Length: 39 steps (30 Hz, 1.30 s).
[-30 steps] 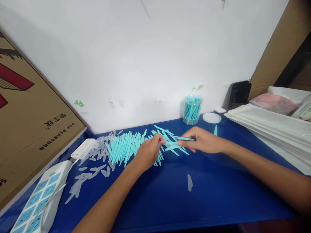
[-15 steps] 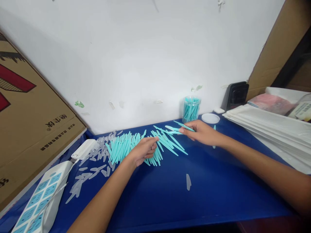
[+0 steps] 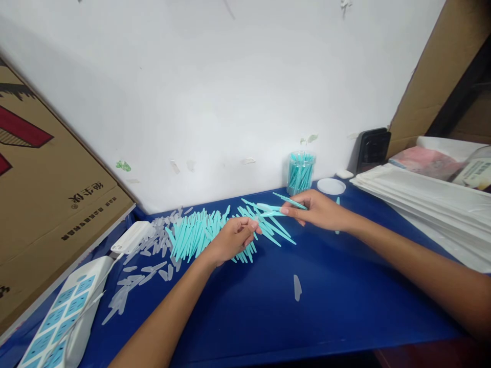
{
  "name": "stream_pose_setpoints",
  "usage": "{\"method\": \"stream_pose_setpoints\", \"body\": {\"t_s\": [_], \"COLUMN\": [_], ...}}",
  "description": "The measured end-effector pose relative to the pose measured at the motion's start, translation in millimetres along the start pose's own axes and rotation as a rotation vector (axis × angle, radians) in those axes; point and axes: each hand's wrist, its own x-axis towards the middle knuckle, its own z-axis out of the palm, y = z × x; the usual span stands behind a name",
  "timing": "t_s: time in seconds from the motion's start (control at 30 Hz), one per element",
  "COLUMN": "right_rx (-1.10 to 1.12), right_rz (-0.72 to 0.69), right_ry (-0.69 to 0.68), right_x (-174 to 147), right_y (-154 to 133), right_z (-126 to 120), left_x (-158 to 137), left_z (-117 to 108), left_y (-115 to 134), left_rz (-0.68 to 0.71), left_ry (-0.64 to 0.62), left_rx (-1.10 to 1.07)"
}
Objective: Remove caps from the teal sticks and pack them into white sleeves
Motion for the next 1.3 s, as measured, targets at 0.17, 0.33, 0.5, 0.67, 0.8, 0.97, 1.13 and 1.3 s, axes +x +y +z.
{"method": "stream_pose_setpoints", "body": {"t_s": [0.17,0.33,0.5,0.67,0.8,0.97,1.13,1.3], "right_rx": [0.031,0.069,0.073,0.051,0.040,0.034,0.061,0.102], "right_rz": [0.027,0.054,0.064,0.062,0.056,0.064,0.048,0.062], "right_ry": [-0.001,0.000,0.006,0.020,0.024,-0.008,-0.065,-0.052], "right_x": [-1,-2,-2,-2,-2,-3,-6,-6], "right_y": [1,0,-1,-2,-1,-5,-12,-11], "right_z": [1,1,1,0,0,2,12,18], "left_x": [1,0,3,5,5,2,0,2], "left_z": [1,3,2,-2,-3,-3,-1,6], "left_y": [0,3,-1,-5,-3,5,8,2], "left_rz": [-0.005,0.020,0.081,0.104,0.121,0.131,0.185,0.086], "left_ry": [-0.004,0.043,0.088,0.146,0.149,0.117,0.078,0.086], "left_rx": [-0.074,-0.056,0.008,0.077,0.133,0.244,0.295,0.127]}}
